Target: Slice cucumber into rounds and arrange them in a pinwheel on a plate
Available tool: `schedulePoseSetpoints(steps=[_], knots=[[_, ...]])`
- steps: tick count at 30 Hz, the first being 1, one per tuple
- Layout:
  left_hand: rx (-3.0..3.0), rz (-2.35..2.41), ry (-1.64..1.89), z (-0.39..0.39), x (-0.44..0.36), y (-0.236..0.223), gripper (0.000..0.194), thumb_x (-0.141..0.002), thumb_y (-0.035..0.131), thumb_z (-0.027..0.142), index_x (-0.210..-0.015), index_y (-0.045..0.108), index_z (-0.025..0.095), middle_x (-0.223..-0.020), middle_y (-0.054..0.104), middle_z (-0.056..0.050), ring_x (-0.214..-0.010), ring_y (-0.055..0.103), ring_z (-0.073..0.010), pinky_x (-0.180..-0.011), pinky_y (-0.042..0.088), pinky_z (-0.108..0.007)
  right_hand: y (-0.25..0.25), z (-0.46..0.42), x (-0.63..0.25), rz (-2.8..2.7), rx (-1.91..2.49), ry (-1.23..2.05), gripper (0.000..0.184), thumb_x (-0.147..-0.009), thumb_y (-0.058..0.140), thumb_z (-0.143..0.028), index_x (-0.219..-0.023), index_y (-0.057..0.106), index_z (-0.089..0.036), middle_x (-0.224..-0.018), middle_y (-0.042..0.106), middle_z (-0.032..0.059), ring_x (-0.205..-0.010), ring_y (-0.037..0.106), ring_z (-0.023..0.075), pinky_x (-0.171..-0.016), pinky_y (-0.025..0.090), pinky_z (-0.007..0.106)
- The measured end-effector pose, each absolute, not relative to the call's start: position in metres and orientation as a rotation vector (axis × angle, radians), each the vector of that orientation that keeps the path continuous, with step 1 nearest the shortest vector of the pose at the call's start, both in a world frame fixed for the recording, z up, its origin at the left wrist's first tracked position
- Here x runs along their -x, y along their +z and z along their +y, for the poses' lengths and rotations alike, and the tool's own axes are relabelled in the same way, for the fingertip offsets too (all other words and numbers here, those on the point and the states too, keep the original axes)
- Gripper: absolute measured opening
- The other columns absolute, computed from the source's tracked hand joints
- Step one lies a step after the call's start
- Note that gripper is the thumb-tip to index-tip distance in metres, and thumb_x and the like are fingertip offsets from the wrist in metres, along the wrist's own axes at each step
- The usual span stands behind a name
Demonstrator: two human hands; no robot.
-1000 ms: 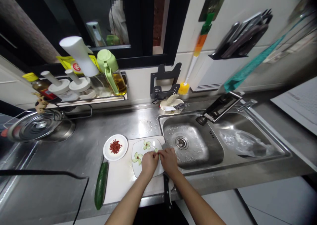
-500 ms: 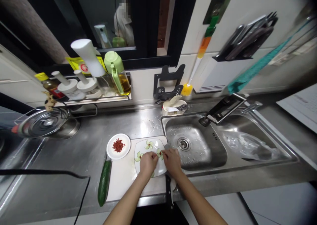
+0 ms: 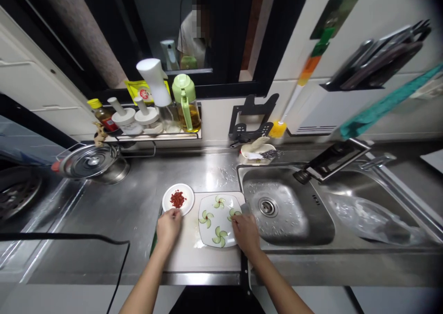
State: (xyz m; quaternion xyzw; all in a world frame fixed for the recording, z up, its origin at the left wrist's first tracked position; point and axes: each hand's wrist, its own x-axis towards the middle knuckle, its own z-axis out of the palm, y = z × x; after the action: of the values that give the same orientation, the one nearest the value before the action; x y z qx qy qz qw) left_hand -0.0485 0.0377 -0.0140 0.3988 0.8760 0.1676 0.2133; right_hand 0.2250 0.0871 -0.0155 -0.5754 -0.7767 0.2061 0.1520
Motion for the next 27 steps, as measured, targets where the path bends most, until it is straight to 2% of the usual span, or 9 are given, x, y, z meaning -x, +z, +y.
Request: schedulePoseSetpoints(steps=[4,7,18,23,27], knots=[[-1.121,2.504,0.477,0.044,0.071,-0.021,0.028,-0.082,0.048,0.031,-0.100,0.069,0.023,-0.102,0.069,-0.008,-0.090,0.063,-0.0197,-0.078,0.043,-0.026,-0.013,0.082,-0.216,-2.234,1.658,0.634,0.023,-0.084,0.047,-0.020,-0.089,0.069,-0.022,-0.087,0.065,0.0048,-0.089,0.051,0.0217,-0.078,0.038,0.030],[-1.209,2.488,0.490,0.053,0.076,-0.024,0.030,-0.081,0.049,0.027,-0.103,0.068,0.022,-0.104,0.069,-0.007,-0.094,0.063,-0.0189,-0.083,0.043,-0.025,-0.012,0.079,-0.214,-2.244,1.657,0.661,0.024,-0.084,0.047,-0.020,-0.089,0.070,-0.022,-0.088,0.065,0.0051,-0.093,0.051,0.0223,-0.078,0.038,0.030],[-1.204,2.472,0.181,0.073,0.081,-0.018,0.027,-0.079,0.047,0.032,-0.086,0.072,0.024,-0.091,0.071,-0.007,-0.079,0.064,-0.0190,-0.065,0.041,-0.023,-0.009,0.072,-0.212,-2.240,1.693,0.709,0.023,-0.084,0.048,-0.020,-0.090,0.070,-0.021,-0.091,0.065,0.0053,-0.097,0.050,0.0227,-0.080,0.037,0.031],[-1.143,2.510,0.223,0.069,0.084,-0.014,0.028,-0.080,0.046,0.034,-0.085,0.071,0.023,-0.086,0.072,-0.009,-0.076,0.064,-0.0202,-0.062,0.039,-0.024,-0.010,0.072,-0.213,-2.243,1.679,0.698,0.024,-0.085,0.046,-0.021,-0.091,0.069,-0.021,-0.090,0.065,0.0052,-0.096,0.050,0.0224,-0.080,0.038,0.031],[-1.069,2.492,0.406,0.060,0.083,-0.008,0.030,-0.079,0.046,0.039,-0.081,0.071,0.021,-0.080,0.072,-0.007,-0.074,0.063,-0.0198,-0.064,0.038,-0.024,-0.010,0.073,-0.213,-2.234,1.660,0.699,0.024,-0.085,0.046,-0.021,-0.089,0.069,-0.021,-0.089,0.065,0.0051,-0.094,0.050,0.0215,-0.080,0.037,0.031]])
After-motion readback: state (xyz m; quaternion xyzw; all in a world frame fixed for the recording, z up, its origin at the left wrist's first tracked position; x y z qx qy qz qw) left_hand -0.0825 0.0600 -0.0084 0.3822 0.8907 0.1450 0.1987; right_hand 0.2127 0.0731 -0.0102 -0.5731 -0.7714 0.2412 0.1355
